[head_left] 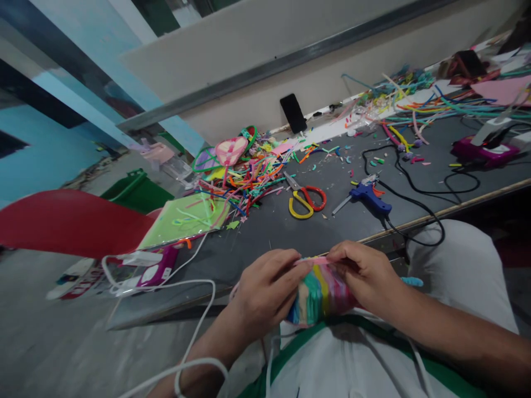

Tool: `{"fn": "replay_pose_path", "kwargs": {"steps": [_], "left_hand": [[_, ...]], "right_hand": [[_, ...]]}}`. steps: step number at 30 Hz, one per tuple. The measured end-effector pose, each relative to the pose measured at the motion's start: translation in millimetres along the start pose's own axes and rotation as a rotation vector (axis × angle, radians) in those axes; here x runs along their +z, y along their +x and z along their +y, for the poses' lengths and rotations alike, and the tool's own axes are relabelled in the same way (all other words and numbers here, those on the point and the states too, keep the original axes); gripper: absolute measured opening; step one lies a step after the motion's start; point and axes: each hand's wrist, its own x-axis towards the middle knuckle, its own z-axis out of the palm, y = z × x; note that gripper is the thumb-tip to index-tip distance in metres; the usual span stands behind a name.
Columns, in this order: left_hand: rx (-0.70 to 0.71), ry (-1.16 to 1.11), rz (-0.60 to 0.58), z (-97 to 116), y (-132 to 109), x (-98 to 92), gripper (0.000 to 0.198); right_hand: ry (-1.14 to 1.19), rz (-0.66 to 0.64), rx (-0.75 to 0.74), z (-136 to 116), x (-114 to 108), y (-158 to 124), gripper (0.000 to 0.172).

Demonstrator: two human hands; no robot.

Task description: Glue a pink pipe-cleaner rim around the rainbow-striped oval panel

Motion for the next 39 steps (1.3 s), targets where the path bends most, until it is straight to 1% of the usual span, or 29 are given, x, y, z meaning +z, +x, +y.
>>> {"fn": "replay_pose_path", "kwargs": {"steps": [6, 12, 16, 23, 26, 29, 39], "left_hand": [[-0.073, -0.069, 0.025, 1, 1, 1.9, 0.036], [-0.157, -0.189, 0.011, -1, 5, 4.3, 0.029], [-0.186, -0.183, 0.003, 0, 5, 5.8, 0.026], [-0.2, -0.174, 0.025, 1, 6, 10.2, 0.02], [-0.215, -0.219, 0.02, -2, 5, 12.9, 0.019], [-0.231, -0.259, 0.04, -3, 3, 15.5, 0.021], [-0.279, -0.383, 0.128, -2, 4, 21.2, 0.019]], "right_hand": [[-0.048, -0.007, 0.007, 0, -1, -1, 0.028], [-0.03, -0.017, 0.014, 1, 0, -2, 0.035], [-0.04, -0.019, 0.001, 1, 0, -1, 0.034], [-0.025, -0.018, -0.028, 1, 2, -3, 0.034], [-0.023, -0.018, -0.024, 1, 3, -3, 0.031], [-0.028, -0.012, -0.019, 1, 3, -4, 0.025], [-0.036, -0.003, -0.048, 0, 4, -1, 0.022]]}}
